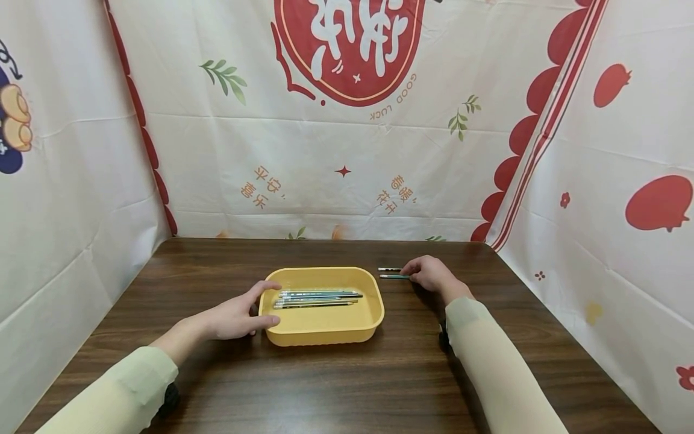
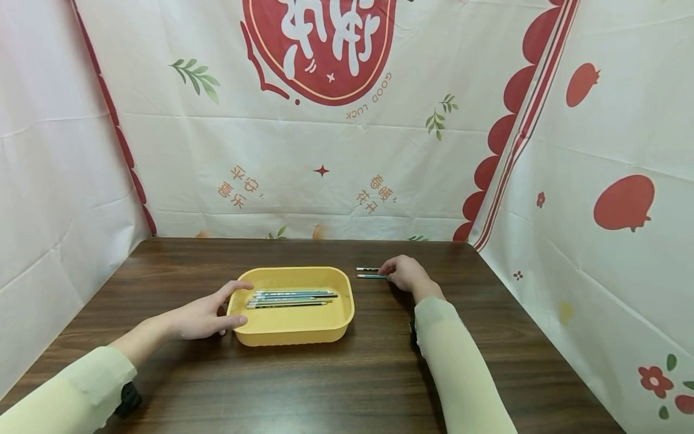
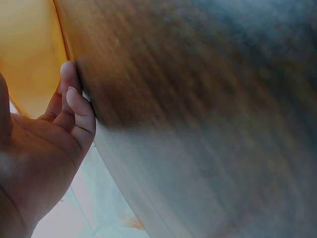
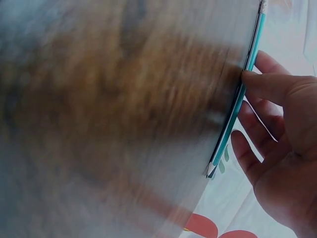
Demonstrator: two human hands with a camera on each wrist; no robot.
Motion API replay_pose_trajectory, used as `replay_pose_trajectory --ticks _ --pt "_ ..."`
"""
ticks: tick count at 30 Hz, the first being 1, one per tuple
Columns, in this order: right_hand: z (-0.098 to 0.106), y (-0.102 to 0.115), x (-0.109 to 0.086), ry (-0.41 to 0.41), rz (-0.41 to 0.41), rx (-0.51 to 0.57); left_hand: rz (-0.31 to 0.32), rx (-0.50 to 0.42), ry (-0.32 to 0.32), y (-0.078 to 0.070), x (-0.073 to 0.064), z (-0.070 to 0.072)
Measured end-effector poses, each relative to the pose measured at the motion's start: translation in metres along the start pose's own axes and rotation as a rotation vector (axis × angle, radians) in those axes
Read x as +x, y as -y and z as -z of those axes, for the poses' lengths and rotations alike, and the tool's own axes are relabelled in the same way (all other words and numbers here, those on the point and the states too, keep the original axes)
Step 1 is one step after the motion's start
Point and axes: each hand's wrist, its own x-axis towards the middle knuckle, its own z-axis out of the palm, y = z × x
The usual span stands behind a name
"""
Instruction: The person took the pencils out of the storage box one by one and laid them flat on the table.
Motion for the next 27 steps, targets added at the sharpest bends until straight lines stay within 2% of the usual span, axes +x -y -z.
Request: replay_pose_trajectory --ticks 27 --pt "-0.0005 -0.0020 -0.0002 -0.008 -0.005 -0.003 -0.003 -0.009 -0.002 -0.0008 -0.0004 -0.0008"
